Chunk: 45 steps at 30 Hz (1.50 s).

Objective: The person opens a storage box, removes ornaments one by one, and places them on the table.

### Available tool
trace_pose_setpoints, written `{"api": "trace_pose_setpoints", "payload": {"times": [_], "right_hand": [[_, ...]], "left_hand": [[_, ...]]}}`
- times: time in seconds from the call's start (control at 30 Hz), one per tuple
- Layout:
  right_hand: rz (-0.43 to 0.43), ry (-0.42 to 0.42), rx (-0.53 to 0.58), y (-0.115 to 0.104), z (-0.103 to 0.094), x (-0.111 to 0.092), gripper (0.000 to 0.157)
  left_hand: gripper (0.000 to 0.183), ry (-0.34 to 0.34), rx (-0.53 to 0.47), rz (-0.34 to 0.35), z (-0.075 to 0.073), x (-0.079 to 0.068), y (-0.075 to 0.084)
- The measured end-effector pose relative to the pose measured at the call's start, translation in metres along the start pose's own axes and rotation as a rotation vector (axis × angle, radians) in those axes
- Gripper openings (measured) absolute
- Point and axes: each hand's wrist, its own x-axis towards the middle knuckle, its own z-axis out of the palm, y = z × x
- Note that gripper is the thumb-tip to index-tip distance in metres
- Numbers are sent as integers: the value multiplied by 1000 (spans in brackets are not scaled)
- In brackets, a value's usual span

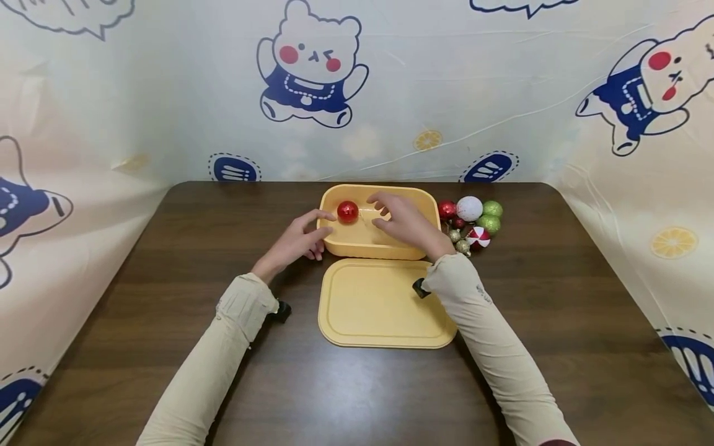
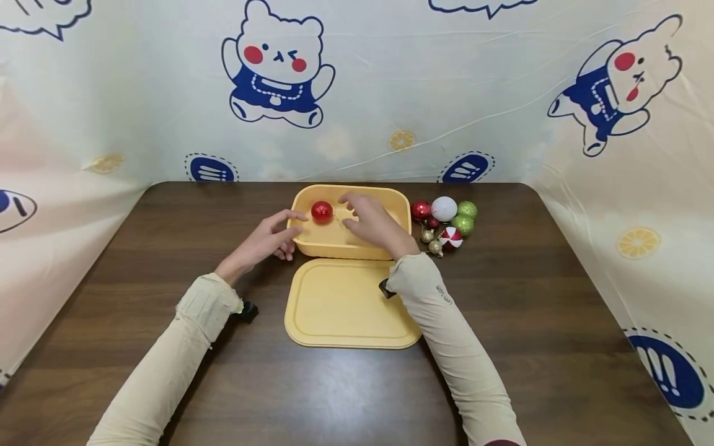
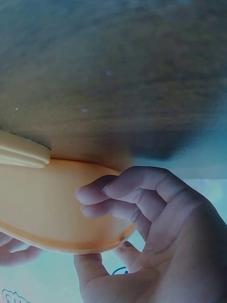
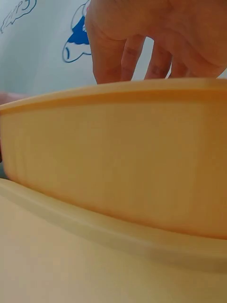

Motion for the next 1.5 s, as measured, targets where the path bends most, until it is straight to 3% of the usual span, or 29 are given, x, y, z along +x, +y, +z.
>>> {"api": "trace_pose_setpoints", "payload": {"times": [0.2,0.43,0.8,0.93,1.23,1.5], "right_hand": [[-40,5,-5,1,17,11,45],[-50,-16,-50,0,32,15,63],[-67,-125,-38,4,36,20,59],[-29,-155,-3,8,40,21,55],[-70,-160,207,11,46,26,40],[-3,-140,226,10,45,24,36]], "left_hand": [[36,-9,1,-6,4,4,0],[36,-4,5,-5,4,4,6],[39,-11,7,-6,1,3,4],[35,-16,-2,-13,2,2,3],[36,-29,-14,-31,1,2,1],[40,-44,-15,-53,1,5,1]]}}
